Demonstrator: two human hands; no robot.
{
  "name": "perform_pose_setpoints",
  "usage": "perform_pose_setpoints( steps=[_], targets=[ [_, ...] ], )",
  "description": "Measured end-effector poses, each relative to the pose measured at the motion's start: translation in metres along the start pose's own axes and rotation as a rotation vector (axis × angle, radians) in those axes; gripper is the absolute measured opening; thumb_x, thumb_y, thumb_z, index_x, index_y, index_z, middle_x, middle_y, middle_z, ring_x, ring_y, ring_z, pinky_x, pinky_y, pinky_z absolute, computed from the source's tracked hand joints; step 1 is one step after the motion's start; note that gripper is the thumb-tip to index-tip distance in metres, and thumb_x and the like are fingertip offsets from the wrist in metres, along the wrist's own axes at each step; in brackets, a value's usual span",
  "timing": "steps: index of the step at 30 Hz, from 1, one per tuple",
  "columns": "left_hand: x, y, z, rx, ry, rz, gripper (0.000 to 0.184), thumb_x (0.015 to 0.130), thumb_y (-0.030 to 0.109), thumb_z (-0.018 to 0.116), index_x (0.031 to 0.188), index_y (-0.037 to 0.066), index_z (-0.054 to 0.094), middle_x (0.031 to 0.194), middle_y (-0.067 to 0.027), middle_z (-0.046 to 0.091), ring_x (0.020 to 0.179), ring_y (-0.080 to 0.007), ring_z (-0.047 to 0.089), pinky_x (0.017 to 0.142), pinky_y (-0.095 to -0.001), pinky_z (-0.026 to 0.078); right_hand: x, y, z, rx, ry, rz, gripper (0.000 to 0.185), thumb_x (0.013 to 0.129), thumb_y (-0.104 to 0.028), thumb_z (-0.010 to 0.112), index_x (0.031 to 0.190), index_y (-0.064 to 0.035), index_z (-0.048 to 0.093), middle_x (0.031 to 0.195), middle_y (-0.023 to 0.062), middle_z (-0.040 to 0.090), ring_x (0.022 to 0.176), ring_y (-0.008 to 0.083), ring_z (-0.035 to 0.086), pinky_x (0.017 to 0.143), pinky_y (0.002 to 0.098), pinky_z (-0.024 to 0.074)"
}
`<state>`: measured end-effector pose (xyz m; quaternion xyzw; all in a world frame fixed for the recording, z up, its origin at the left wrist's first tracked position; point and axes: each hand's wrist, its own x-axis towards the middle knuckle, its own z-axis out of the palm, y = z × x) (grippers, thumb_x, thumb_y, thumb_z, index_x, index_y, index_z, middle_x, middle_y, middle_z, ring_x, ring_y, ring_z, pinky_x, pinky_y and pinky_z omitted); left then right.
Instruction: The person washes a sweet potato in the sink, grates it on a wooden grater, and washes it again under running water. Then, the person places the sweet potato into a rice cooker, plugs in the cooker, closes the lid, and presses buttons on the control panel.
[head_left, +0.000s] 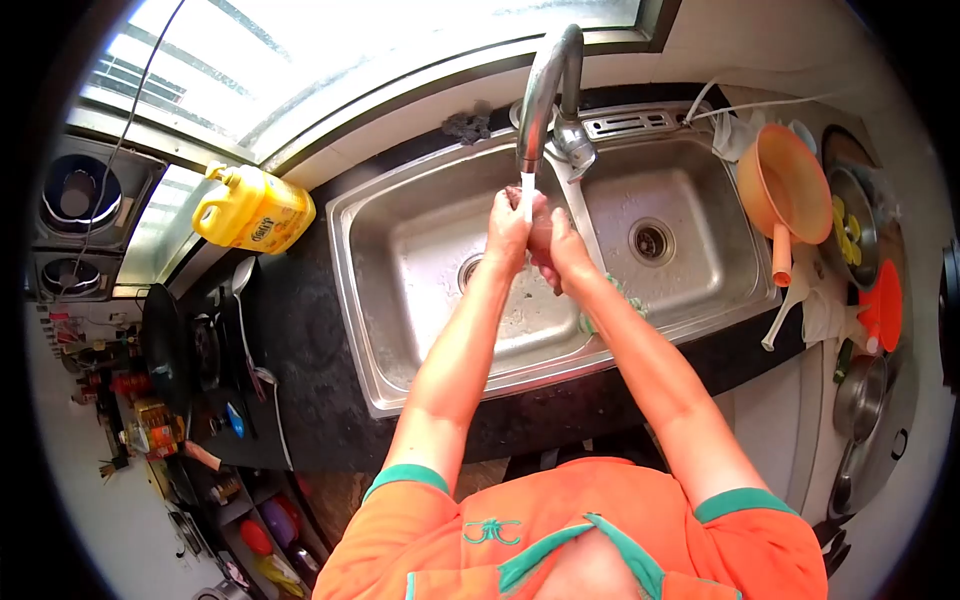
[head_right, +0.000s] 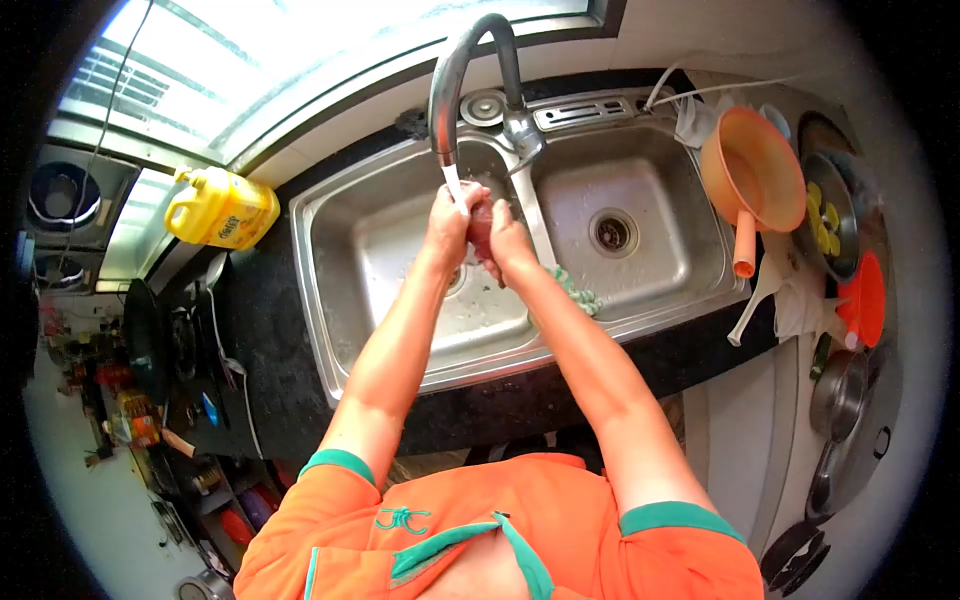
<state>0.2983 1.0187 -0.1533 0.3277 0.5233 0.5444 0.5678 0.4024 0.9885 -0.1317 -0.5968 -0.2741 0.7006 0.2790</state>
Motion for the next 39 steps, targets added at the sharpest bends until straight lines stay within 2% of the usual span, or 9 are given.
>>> perform_pose_setpoints(
  steps=[4,8,13,17,20,26,31,34,39],
  targets=[
    [-0.016,0.024,-0.016,-0.21,-0.36,-0.126,0.026,0.08,0.016,0.06,0.097,0.002,0.047,0.088,-0.0122,0.058,0.077,-0.0211,0.058,0.068,-0.0323,0.05,-0.005,-0.01,-0.012,0.109,-0.337,0.256,0.06,0.087,-0.057,0.022,0.071,-0.0057,0.049,0.051,0.0049,0.046,0.031,0.0118,0.034,0.028,0.0257,0.0257],
    [0.008,-0.008,-0.014,-0.176,0.058,-0.156,0.021,0.085,0.021,0.052,0.089,0.0,0.051,0.078,-0.0124,0.059,0.069,-0.0224,0.059,0.063,-0.0334,0.05,0.001,0.0,0.004,-0.262,0.036,0.013,0.059,0.09,-0.051,0.02,0.078,-0.0023,0.052,0.057,0.0105,0.053,0.033,0.0167,0.042,0.03,0.0313,0.0326],
    [0.022,-0.019,-0.015,-0.254,0.194,-0.268,0.02,0.088,0.022,0.052,0.084,0.003,0.053,0.069,-0.0111,0.059,0.061,-0.0217,0.058,0.058,-0.033,0.05,0.046,0.05,0.007,-0.635,0.423,-1.002,0.052,0.092,-0.041,0.022,0.083,0.0004,0.052,0.063,0.0153,0.055,0.036,0.0199,0.047,0.035,0.0327,0.0385],
    [-0.004,-0.001,-0.017,-0.401,-0.231,-0.155,0.024,0.086,0.018,0.056,0.104,0.003,0.049,0.091,-0.0123,0.059,0.082,-0.0224,0.059,0.073,-0.0344,0.05,-0.002,-0.002,-0.01,0.199,-0.297,0.169,0.038,0.09,-0.04,0.031,0.078,-0.0083,0.049,0.054,0.0049,0.047,0.032,0.0093,0.035,0.027,0.0222,0.0251],
    [-0.023,0.017,-0.017,-0.467,-0.365,-0.151,0.035,0.086,0.016,0.055,0.117,0.005,0.043,0.099,-0.0121,0.056,0.093,-0.0242,0.057,0.08,-0.0369,0.05,0.014,0.002,-0.024,0.329,-0.637,0.346,0.037,0.089,-0.041,0.034,0.078,-0.0087,0.049,0.052,0.003,0.046,0.031,0.0081,0.034,0.027,0.0221,0.0231],
    [-0.001,0.0,-0.013,-0.137,-0.061,-0.291,0.034,0.093,0.033,0.04,0.104,0.002,0.05,0.088,-0.0147,0.058,0.074,-0.0263,0.061,0.071,-0.0385,0.052,0.003,0.013,-0.011,0.369,-0.462,0.35,0.042,0.087,-0.044,0.03,0.076,-0.0083,0.049,0.05,0.0009,0.045,0.031,0.0083,0.031,0.027,0.0223,0.022],
    [-0.014,0.022,-0.01,-0.386,-0.261,-0.176,0.032,0.09,0.033,0.046,0.099,0.002,0.05,0.089,-0.0125,0.058,0.084,-0.0228,0.058,0.075,-0.034,0.049,0.002,0.01,-0.013,0.415,-0.606,0.386,0.039,0.087,-0.04,0.029,0.078,-0.0088,0.051,0.051,0.0022,0.046,0.031,0.008,0.031,0.028,0.0235,0.0229],
    [-0.01,0.009,-0.023,-0.186,-0.261,-0.103,0.025,0.087,0.023,0.051,0.101,0.002,0.05,0.089,-0.0125,0.058,0.082,-0.0215,0.058,0.074,-0.0333,0.049,0.018,0.015,-0.014,0.12,-0.457,0.245,0.042,0.089,-0.04,0.029,0.08,-0.0064,0.053,0.06,0.0112,0.055,0.041,0.0218,0.05,0.037,0.036,0.0398],
    [-0.005,0.003,-0.006,0.326,0.397,0.02,0.01,0.082,0.012,0.056,0.081,0.002,0.056,0.071,-0.0069,0.059,0.065,-0.0144,0.056,0.063,-0.0266,0.046,0.027,0.039,0.021,-0.6,0.307,-0.581,0.049,0.091,-0.04,0.022,0.093,-0.0013,0.053,0.08,0.0248,0.06,0.076,0.0418,0.059,0.066,0.0499,0.0465]
  ],
)
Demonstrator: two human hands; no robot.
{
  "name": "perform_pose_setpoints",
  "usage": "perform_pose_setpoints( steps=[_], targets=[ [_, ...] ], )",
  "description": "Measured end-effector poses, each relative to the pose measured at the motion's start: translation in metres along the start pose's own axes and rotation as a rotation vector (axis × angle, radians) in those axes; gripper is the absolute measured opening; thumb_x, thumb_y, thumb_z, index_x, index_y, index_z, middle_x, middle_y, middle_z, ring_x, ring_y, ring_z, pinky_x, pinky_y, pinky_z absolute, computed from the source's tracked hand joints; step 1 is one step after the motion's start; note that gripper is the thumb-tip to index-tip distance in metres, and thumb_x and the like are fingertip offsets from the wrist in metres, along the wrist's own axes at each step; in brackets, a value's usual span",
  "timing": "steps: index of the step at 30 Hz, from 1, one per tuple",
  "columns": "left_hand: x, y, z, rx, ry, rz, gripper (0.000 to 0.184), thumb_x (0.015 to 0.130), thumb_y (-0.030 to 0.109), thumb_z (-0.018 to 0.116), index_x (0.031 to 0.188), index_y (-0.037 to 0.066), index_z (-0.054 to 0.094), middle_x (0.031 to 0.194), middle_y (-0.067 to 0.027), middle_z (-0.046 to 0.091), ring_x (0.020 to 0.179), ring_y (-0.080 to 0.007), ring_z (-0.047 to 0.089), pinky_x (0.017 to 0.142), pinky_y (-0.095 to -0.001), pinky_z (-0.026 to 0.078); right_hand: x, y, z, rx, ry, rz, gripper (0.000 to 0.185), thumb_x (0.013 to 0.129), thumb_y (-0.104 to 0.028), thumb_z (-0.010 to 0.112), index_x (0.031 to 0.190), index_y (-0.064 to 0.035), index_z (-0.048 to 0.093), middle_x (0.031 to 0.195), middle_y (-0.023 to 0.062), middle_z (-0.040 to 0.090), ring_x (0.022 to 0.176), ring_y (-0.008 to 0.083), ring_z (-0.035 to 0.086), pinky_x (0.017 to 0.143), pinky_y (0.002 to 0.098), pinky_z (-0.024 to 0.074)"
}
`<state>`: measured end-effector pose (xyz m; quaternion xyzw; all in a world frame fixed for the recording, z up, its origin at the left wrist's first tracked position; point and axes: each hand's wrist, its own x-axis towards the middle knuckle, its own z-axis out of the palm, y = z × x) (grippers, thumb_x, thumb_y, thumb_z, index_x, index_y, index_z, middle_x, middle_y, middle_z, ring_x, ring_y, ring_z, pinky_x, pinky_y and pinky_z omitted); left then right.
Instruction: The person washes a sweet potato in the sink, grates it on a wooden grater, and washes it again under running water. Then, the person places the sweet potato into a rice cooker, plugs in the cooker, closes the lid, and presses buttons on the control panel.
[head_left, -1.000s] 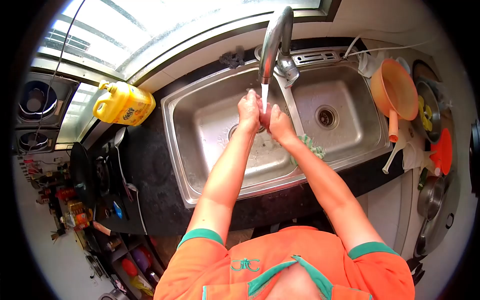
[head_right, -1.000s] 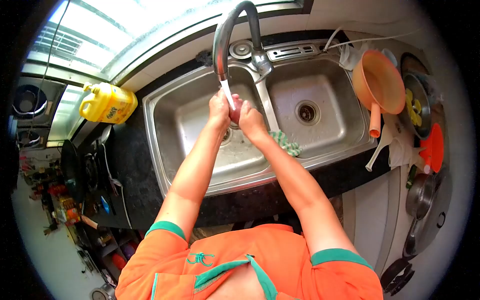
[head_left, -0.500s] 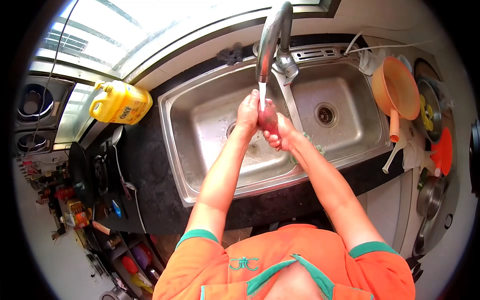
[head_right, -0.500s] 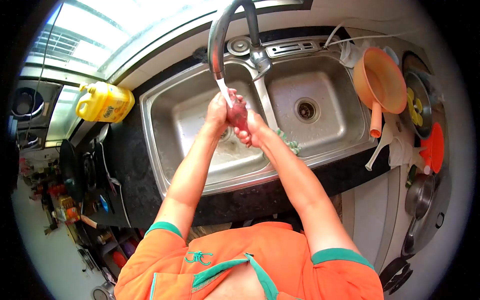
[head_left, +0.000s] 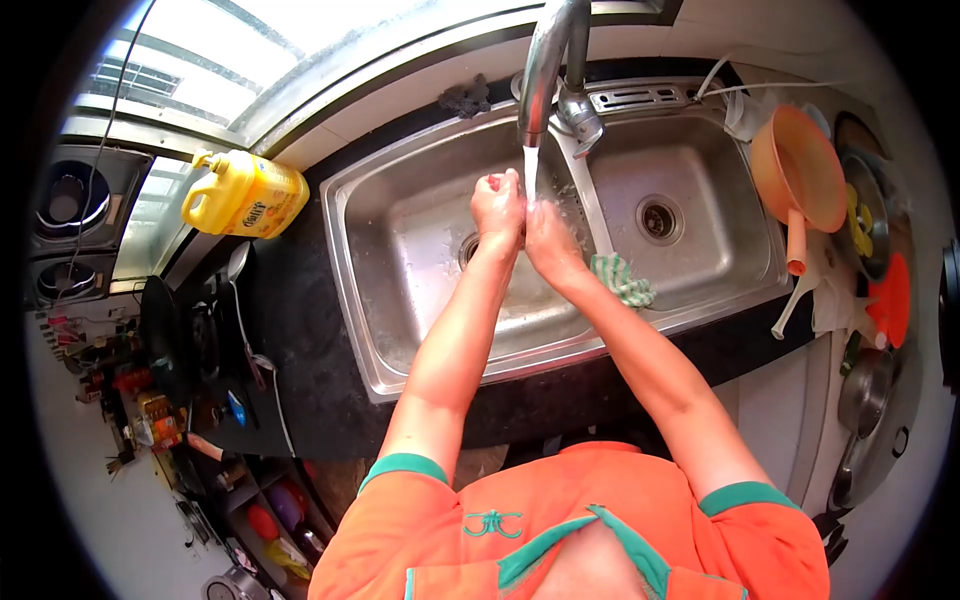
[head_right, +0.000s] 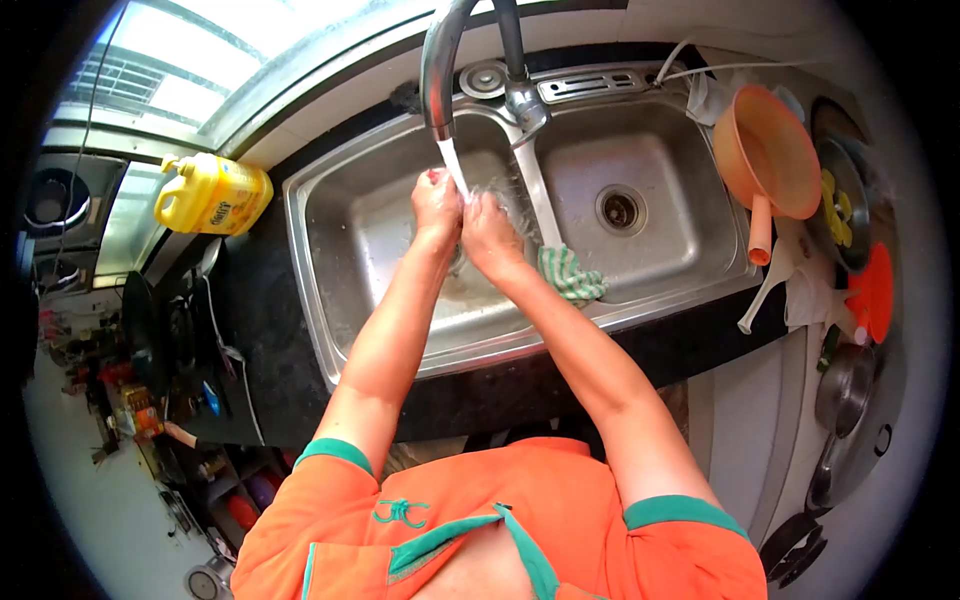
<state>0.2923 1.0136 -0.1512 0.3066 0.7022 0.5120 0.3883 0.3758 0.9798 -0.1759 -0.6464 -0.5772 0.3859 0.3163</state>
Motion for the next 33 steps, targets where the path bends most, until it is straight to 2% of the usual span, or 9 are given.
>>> perform_pose_setpoints(
  steps=[7,10,12,14,17,22,25,29,33],
  targets=[
    [0.01,0.026,-0.028,-0.803,-0.736,-0.307,0.013,0.083,0.015,0.056,0.078,0.004,0.053,0.067,-0.0079,0.058,0.062,-0.0177,0.058,0.06,-0.0295,0.05,0.009,-0.057,-0.057,0.623,-0.713,0.748,0.055,0.089,-0.049,0.023,0.085,-0.0051,0.055,0.053,0.009,0.053,0.031,0.0161,0.043,0.027,0.0257,0.0326],
    [0.014,0.022,-0.029,-0.776,-0.656,-0.272,0.022,0.086,0.022,0.056,0.075,0.004,0.051,0.065,-0.0077,0.056,0.062,-0.018,0.058,0.06,-0.0305,0.049,0.018,-0.04,-0.048,0.742,-0.843,0.71,0.051,0.089,-0.048,0.03,0.087,-0.0039,0.055,0.06,0.0133,0.059,0.043,0.0262,0.055,0.035,0.0342,0.0422],
    [0.015,0.021,-0.021,-0.657,-0.384,-0.223,0.025,0.087,0.025,0.055,0.074,0.004,0.051,0.065,-0.0077,0.056,0.06,-0.0178,0.057,0.058,-0.0302,0.049,0.017,-0.03,-0.028,0.251,-0.389,0.184,0.046,0.089,-0.044,0.034,0.089,-0.0034,0.055,0.07,0.0183,0.061,0.056,0.0341,0.059,0.049,0.0413,0.0466],
    [0.014,0.025,-0.015,-0.625,-0.161,-0.292,0.024,0.088,0.023,0.054,0.072,0.004,0.051,0.064,-0.0038,0.054,0.054,-0.0142,0.051,0.052,-0.0277,0.045,0.007,-0.056,-0.028,-0.168,-0.117,0.02,0.036,0.088,-0.034,0.037,0.091,-0.002,0.054,0.087,0.0271,0.059,0.083,0.0436,0.057,0.073,0.0502,0.0454],
    [0.003,0.037,-0.011,-0.5,-0.127,-0.115,0.025,0.088,0.023,0.053,0.072,0.004,0.05,0.064,-0.0046,0.053,0.053,-0.0146,0.051,0.051,-0.0271,0.045,0.012,-0.055,-0.024,-0.105,-0.045,-0.05,0.038,0.088,-0.034,0.036,0.095,-0.0013,0.054,0.087,0.0283,0.059,0.083,0.042,0.058,0.074,0.0501,0.0455],
    [0.002,0.038,-0.018,-0.62,-0.316,-0.121,0.024,0.088,0.026,0.055,0.073,0.007,0.05,0.064,-0.0059,0.054,0.06,-0.0193,0.058,0.056,-0.0308,0.05,0.038,-0.05,-0.036,0.69,-0.399,0.619,0.047,0.091,-0.043,0.03,0.106,-0.0073,0.056,0.082,0.0093,0.06,0.069,0.0186,0.059,0.056,0.0352,0.0491],
    [0.02,0.02,-0.026,-0.78,-0.347,-0.371,0.024,0.087,0.028,0.056,0.073,0.009,0.05,0.064,-0.0071,0.055,0.062,-0.0206,0.058,0.058,-0.033,0.05,0.017,-0.057,-0.047,0.635,-0.633,0.287,0.054,0.091,-0.052,0.028,0.111,-0.0045,0.046,0.08,0.0114,0.059,0.058,0.0172,0.059,0.046,0.0283,0.0479],
    [0.026,0.018,-0.047,-0.899,-0.465,-0.554,0.024,0.086,0.028,0.057,0.071,0.011,0.051,0.062,-0.0045,0.055,0.062,-0.0208,0.058,0.062,-0.0363,0.051,0.005,-0.052,-0.066,0.616,-1.037,0.249,0.041,0.093,-0.039,0.035,0.112,-0.0029,0.042,0.073,0.0095,0.055,0.052,0.0161,0.057,0.045,0.0252,0.0489],
    [0.029,0.016,-0.044,-0.931,-0.562,-0.59,0.024,0.086,0.025,0.057,0.068,0.011,0.051,0.061,-0.0015,0.054,0.062,-0.0196,0.057,0.064,-0.0377,0.05,0.007,-0.06,-0.067,0.554,-1.015,0.274,0.039,0.093,-0.038,0.039,0.096,-0.0001,0.049,0.063,0.0073,0.052,0.05,0.0174,0.057,0.049,0.0284,0.0509]
  ],
)
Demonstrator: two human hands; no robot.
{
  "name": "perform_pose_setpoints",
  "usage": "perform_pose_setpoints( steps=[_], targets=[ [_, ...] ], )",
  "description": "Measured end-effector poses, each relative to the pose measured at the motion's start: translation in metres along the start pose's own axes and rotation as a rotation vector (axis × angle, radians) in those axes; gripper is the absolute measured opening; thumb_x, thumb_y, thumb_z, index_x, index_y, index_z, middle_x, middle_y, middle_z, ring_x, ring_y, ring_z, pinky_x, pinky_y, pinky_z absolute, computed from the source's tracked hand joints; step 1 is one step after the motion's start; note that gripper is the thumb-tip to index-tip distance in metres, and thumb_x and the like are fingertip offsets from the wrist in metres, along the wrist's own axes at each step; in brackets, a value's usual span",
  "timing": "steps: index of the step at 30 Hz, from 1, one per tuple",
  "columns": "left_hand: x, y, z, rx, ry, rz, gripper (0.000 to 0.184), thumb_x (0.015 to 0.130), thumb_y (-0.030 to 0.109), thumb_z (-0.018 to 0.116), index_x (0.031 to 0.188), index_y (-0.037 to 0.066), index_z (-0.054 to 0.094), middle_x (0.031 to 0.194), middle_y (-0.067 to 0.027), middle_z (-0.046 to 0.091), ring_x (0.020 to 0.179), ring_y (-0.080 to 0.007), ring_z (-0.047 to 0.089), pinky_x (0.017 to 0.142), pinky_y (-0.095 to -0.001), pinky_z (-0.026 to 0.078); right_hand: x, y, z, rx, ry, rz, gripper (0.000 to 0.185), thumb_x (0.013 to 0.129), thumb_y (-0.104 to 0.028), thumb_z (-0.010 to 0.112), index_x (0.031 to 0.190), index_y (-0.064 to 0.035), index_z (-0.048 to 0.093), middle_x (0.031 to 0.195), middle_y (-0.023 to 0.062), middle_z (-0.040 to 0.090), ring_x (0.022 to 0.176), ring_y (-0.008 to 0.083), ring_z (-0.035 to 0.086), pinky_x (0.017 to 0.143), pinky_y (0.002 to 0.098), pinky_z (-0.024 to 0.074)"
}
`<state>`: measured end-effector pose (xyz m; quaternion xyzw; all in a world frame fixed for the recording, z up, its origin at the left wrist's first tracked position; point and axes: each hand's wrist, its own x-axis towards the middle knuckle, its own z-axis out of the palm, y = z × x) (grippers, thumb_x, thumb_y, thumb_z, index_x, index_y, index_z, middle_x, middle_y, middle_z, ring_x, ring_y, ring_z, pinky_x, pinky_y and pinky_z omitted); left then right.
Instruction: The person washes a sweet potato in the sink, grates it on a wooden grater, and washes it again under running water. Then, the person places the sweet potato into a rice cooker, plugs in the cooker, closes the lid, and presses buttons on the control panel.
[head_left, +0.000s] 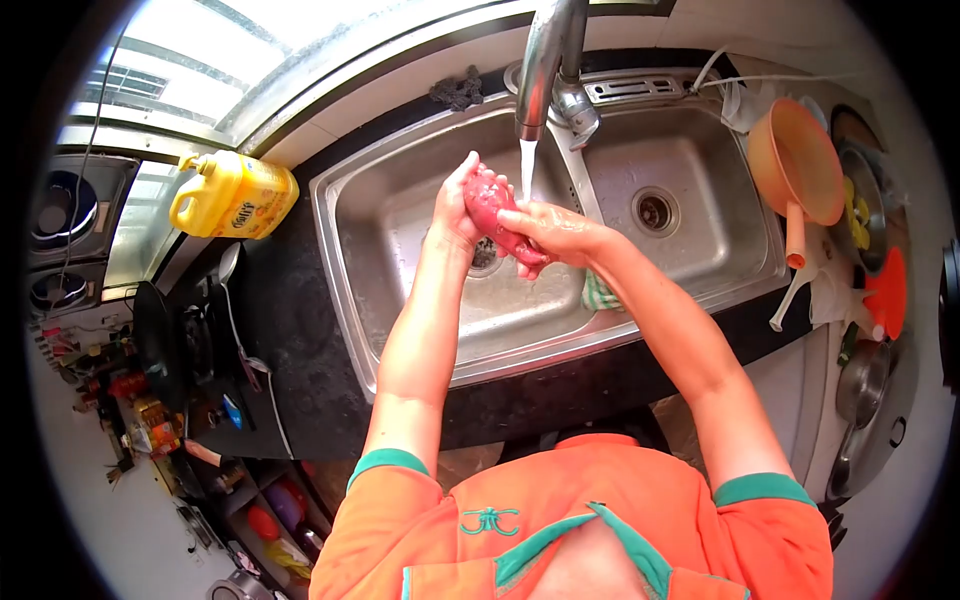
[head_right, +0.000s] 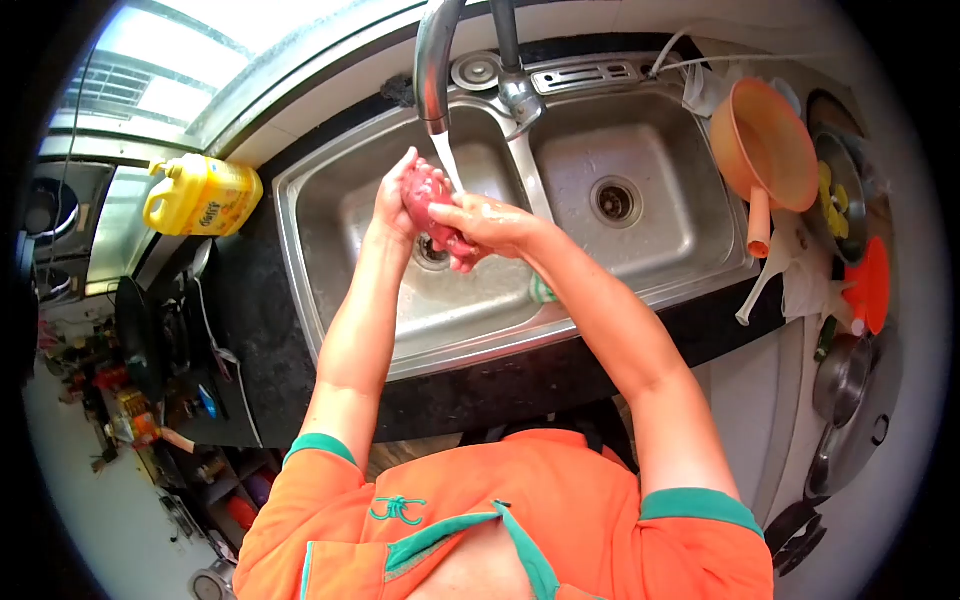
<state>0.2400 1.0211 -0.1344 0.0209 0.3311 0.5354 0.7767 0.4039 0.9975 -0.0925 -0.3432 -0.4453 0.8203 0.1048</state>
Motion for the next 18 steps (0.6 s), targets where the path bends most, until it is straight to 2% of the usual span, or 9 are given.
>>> perform_pose_setpoints(
  steps=[4,7,8,9,10,12,14,15,18],
  targets=[
    [0.011,-0.004,0.001,0.187,0.075,0.071,0.023,0.086,0.026,0.058,0.073,0.008,0.051,0.066,-0.005,0.054,0.063,-0.0185,0.056,0.061,-0.0321,0.049,0.011,-0.007,0.003,0.007,0.187,0.154,0.06,0.089,-0.057,0.029,0.103,-0.0008,0.047,0.072,0.0123,0.056,0.051,0.0186,0.058,0.045,0.029,0.0502],
    [0.019,-0.028,0.016,0.683,0.152,0.507,0.024,0.084,0.021,0.058,0.094,0.001,0.052,0.084,-0.0099,0.057,0.074,-0.0184,0.057,0.07,-0.0304,0.048,0.032,0.004,-0.002,0.32,0.467,0.093,0.055,0.089,-0.054,0.025,0.102,-0.0089,0.053,0.073,0.0084,0.056,0.054,0.0199,0.054,0.042,0.0341,0.0452],
    [0.028,-0.038,0.011,0.778,0.15,0.683,0.031,0.083,0.021,0.06,0.103,-0.001,0.05,0.09,-0.0112,0.057,0.079,-0.0201,0.057,0.074,-0.032,0.047,0.037,0.002,-0.003,0.44,0.535,0.07,0.052,0.089,-0.052,0.025,0.103,-0.0108,0.054,0.073,0.0071,0.055,0.053,0.0192,0.051,0.041,0.034,0.0422],
    [0.023,-0.039,0.009,1.307,0.167,0.857,0.052,0.077,0.018,0.065,0.118,-0.001,0.042,0.099,-0.0124,0.056,0.09,-0.023,0.055,0.082,-0.0343,0.045,0.054,0.02,-0.014,0.541,0.508,-0.03,0.052,0.088,-0.049,0.022,0.103,-0.0113,0.053,0.081,0.0094,0.059,0.065,0.0219,0.058,0.05,0.0377,0.0489],
    [0.017,-0.045,0.011,1.329,0.107,0.903,0.064,0.072,0.017,0.068,0.125,-0.002,0.036,0.1,-0.0123,0.056,0.092,-0.0242,0.055,0.085,-0.0358,0.043,0.053,0.022,-0.015,0.611,0.517,-0.14,0.054,0.088,-0.049,0.022,0.104,-0.0091,0.053,0.079,0.0097,0.058,0.066,0.0217,0.058,0.052,0.0385,0.0488],
    [-0.003,-0.052,0.014,1.096,-0.075,0.892,0.063,0.072,0.015,0.068,0.124,-0.001,0.036,0.101,-0.0115,0.057,0.09,-0.0213,0.056,0.085,-0.0326,0.043,0.039,0.026,-0.014,0.613,0.499,-0.077,0.055,0.089,-0.049,0.021,0.105,-0.0071,0.053,0.078,0.0101,0.057,0.061,0.0218,0.057,0.048,0.0368,0.0486],
    [-0.008,-0.053,0.012,0.901,-0.07,0.653,0.054,0.075,0.02,0.065,0.119,-0.001,0.042,0.1,-0.0107,0.058,0.088,-0.019,0.056,0.083,-0.0304,0.044,0.038,0.032,-0.002,0.479,0.642,-0.057,0.058,0.089,-0.05,0.019,0.105,-0.0058,0.052,0.076,0.0111,0.056,0.055,0.0213,0.056,0.042,0.0338,0.0463],
    [-0.012,-0.049,0.013,0.803,-0.065,0.534,0.05,0.076,0.023,0.064,0.116,-0.001,0.045,0.099,-0.0104,0.059,0.088,-0.0178,0.056,0.082,-0.0293,0.045,0.03,0.024,0.01,0.497,0.599,-0.129,0.051,0.087,-0.051,0.02,0.092,-0.0089,0.05,0.066,0.0073,0.051,0.047,0.02,0.048,0.036,0.0317,0.0386],
    [-0.016,-0.024,0.017,0.727,-0.077,0.18,0.037,0.081,0.026,0.056,0.105,-0.001,0.051,0.1,-0.0128,0.059,0.088,-0.0193,0.058,0.079,-0.0301,0.047,0.024,0.023,0.011,0.52,0.487,-0.08,0.053,0.087,-0.053,0.02,0.09,-0.0082,0.049,0.065,0.008,0.05,0.043,0.0204,0.046,0.033,0.031,0.0365]
  ],
)
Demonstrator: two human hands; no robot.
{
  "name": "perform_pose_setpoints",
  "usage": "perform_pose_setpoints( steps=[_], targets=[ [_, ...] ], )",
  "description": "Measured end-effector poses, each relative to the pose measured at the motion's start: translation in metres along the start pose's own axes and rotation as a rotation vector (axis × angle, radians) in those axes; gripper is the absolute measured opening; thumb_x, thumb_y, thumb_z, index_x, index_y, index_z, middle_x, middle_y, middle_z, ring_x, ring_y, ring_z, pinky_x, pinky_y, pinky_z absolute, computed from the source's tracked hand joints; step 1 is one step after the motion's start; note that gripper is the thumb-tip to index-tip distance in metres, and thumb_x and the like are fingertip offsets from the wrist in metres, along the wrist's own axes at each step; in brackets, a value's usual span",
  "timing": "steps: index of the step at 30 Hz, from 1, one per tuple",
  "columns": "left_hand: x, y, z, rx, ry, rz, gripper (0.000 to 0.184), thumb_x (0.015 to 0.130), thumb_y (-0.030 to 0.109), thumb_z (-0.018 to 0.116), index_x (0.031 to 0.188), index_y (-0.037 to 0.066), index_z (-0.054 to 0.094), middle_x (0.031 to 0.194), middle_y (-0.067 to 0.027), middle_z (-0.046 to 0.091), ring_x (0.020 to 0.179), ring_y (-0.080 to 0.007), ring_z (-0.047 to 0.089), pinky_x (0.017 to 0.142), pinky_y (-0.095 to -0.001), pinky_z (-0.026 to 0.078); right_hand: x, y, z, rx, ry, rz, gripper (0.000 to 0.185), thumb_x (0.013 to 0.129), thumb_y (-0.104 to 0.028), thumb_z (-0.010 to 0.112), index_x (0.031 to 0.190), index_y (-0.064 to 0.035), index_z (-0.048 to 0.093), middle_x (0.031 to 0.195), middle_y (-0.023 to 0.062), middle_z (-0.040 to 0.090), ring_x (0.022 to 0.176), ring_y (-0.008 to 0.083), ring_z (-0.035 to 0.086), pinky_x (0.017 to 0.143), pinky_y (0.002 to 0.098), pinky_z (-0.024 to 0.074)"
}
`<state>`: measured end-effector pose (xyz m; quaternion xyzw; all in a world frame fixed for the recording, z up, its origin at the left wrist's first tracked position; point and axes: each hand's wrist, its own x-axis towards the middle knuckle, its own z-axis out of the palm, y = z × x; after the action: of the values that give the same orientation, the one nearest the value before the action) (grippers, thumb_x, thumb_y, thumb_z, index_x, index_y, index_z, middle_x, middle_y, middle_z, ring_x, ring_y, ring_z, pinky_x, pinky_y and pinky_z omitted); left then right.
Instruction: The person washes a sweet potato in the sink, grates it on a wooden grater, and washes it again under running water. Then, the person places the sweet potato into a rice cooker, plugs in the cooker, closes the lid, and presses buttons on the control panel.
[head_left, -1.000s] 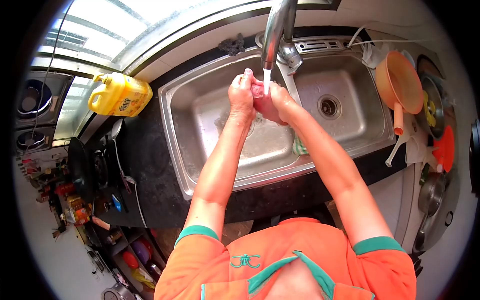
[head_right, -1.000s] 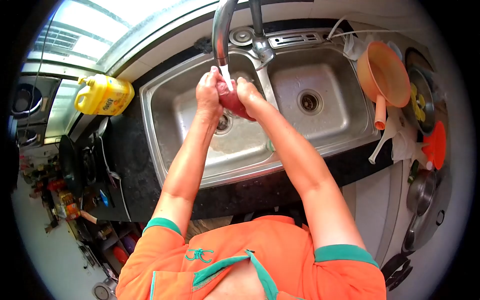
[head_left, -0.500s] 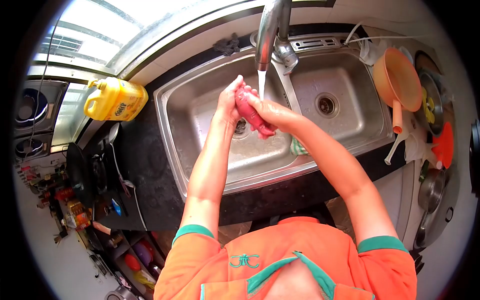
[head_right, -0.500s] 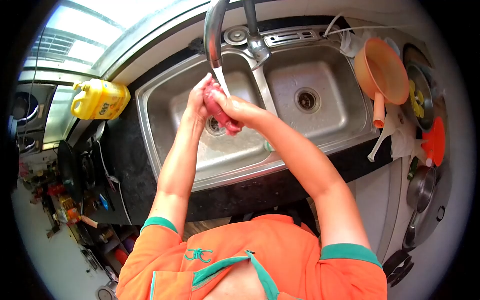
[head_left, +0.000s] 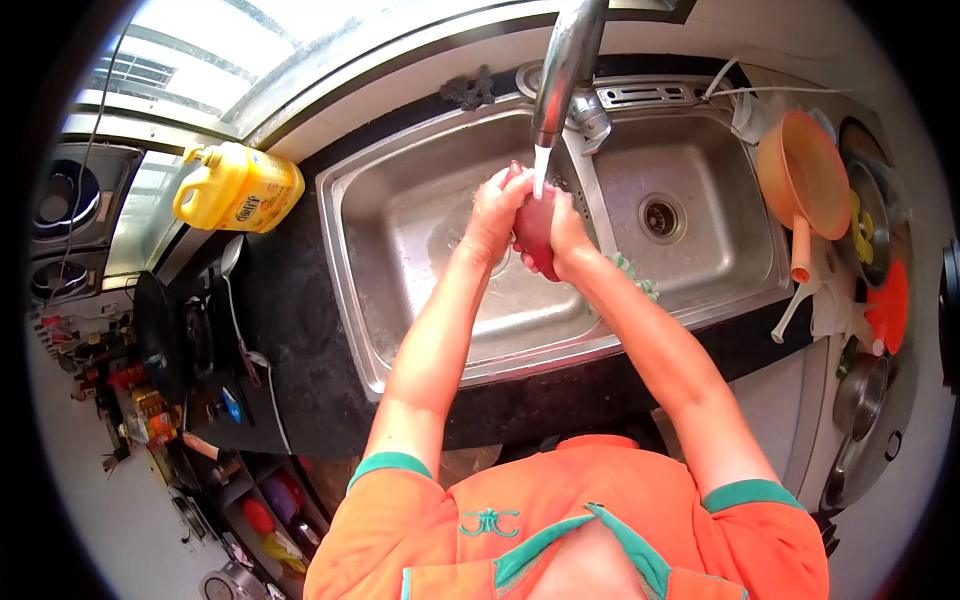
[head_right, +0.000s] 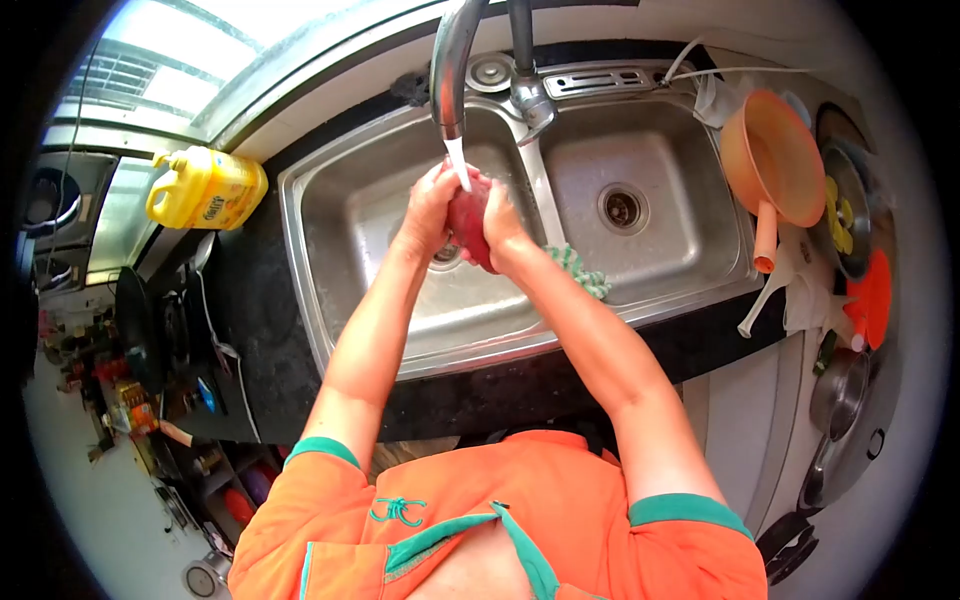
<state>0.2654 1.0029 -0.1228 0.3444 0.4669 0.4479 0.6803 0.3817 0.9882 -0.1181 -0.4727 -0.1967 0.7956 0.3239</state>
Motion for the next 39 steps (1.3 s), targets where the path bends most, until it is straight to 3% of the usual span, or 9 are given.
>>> perform_pose_setpoints(
  steps=[4,7,10,15,20,23,32,36,39],
  targets=[
    [0.0,0.016,0.001,-0.404,-0.303,-0.149,0.042,0.089,0.039,0.04,0.098,0.0,0.054,0.096,-0.0167,0.061,0.086,-0.0214,0.06,0.077,-0.0314,0.049,-0.003,-0.022,-0.003,0.044,-0.317,0.359,0.063,0.08,-0.066,0.026,0.083,-0.0084,0.05,0.059,0.0058,0.049,0.037,0.019,0.044,0.031,0.0299,0.0346],
    [0.002,0.011,0.006,-0.282,-0.029,-0.116,0.044,0.091,0.042,0.036,0.095,0.002,0.054,0.088,-0.0161,0.062,0.084,-0.0216,0.061,0.075,-0.0306,0.05,0.01,-0.021,-0.009,0.119,-0.332,0.428,0.061,0.082,-0.064,0.025,0.081,-0.0076,0.05,0.058,0.0061,0.049,0.036,0.0187,0.044,0.031,0.0322,0.0351],
    [0.011,0.0,0.008,-0.086,0.247,-0.028,0.041,0.091,0.041,0.038,0.088,0.004,0.056,0.077,-0.011,0.06,0.067,-0.0196,0.058,0.061,-0.0306,0.048,0.022,-0.001,-0.002,0.033,-0.126,0.044,0.062,0.082,-0.064,0.02,0.1,-0.0119,0.048,0.059,0.0108,0.053,0.039,0.0219,0.048,0.034,0.0384,0.0385],
    [0.025,-0.002,0.002,-0.08,0.446,0.027,0.04,0.091,0.037,0.041,0.068,0.006,0.052,0.06,-0.0047,0.053,0.05,-0.0157,0.048,0.05,-0.0313,0.041,0.049,0.039,-0.004,-0.87,0.366,-1.358,0.049,0.085,-0.043,0.047,0.11,-0.001,0.044,0.074,0.0154,0.06,0.055,0.0293,0.059,0.039,0.0368,0.0447],
    [0.025,-0.027,-0.012,0.042,0.219,0.219,0.031,0.087,0.028,0.051,0.101,0.001,0.049,0.082,-0.0076,0.056,0.069,-0.0172,0.054,0.066,-0.0317,0.046,0.007,-0.013,0.005,-0.525,0.103,-0.096,0.05,0.092,-0.049,0.027,0.086,-0.0052,0.051,0.059,0.0074,0.051,0.037,0.0178,0.045,0.03,0.0312,0.0348],
    [0.009,-0.034,0.006,0.347,0.163,0.467,0.082,0.074,0.024,0.068,0.135,0.0,0.017,0.109,-0.01,0.05,0.095,-0.0168,0.051,0.084,-0.0305,0.043,0.026,-0.017,-0.016,-0.066,0.007,0.199,0.05,0.091,-0.051,0.021,0.083,-0.0113,0.049,0.055,0.0052,0.045,0.04,0.0191,0.041,0.035,0.0331,0.0327],
    [0.026,-0.022,-0.004,-0.396,0.3,-0.007,0.031,0.08,0.031,0.064,0.089,0.004,0.051,0.079,-0.0076,0.056,0.071,-0.0171,0.054,0.069,-0.0295,0.047,0.0,0.003,0.004,-0.651,0.098,-0.34,0.047,0.093,-0.046,0.026,0.08,-0.0062,0.049,0.044,0.0032,0.04,0.031,0.0136,0.035,0.028,0.0281,0.0275],
    [0.033,-0.016,-0.026,-0.419,0.153,-0.264,0.048,0.087,0.051,0.047,0.085,0.004,0.054,0.08,-0.0101,0.059,0.069,-0.0215,0.057,0.066,-0.0357,0.049,-0.01,-0.001,0.012,-0.117,0.014,-0.046,0.046,0.092,-0.047,0.029,0.088,-0.0052,0.047,0.054,0.0027,0.047,0.033,0.0098,0.036,0.029,0.0214,0.029],
    [0.015,-0.005,-0.013,-0.597,0.031,-0.008,0.045,0.089,0.047,0.044,0.097,0.003,0.052,0.086,-0.0138,0.059,0.082,-0.0279,0.06,0.076,-0.0422,0.05,0.003,-0.01,-0.006,0.16,-0.193,0.287,0.041,0.093,-0.045,0.027,0.106,-0.0107,0.043,0.061,0.0039,0.051,0.037,0.0078,0.038,0.033,0.0206,0.032]
  ],
)
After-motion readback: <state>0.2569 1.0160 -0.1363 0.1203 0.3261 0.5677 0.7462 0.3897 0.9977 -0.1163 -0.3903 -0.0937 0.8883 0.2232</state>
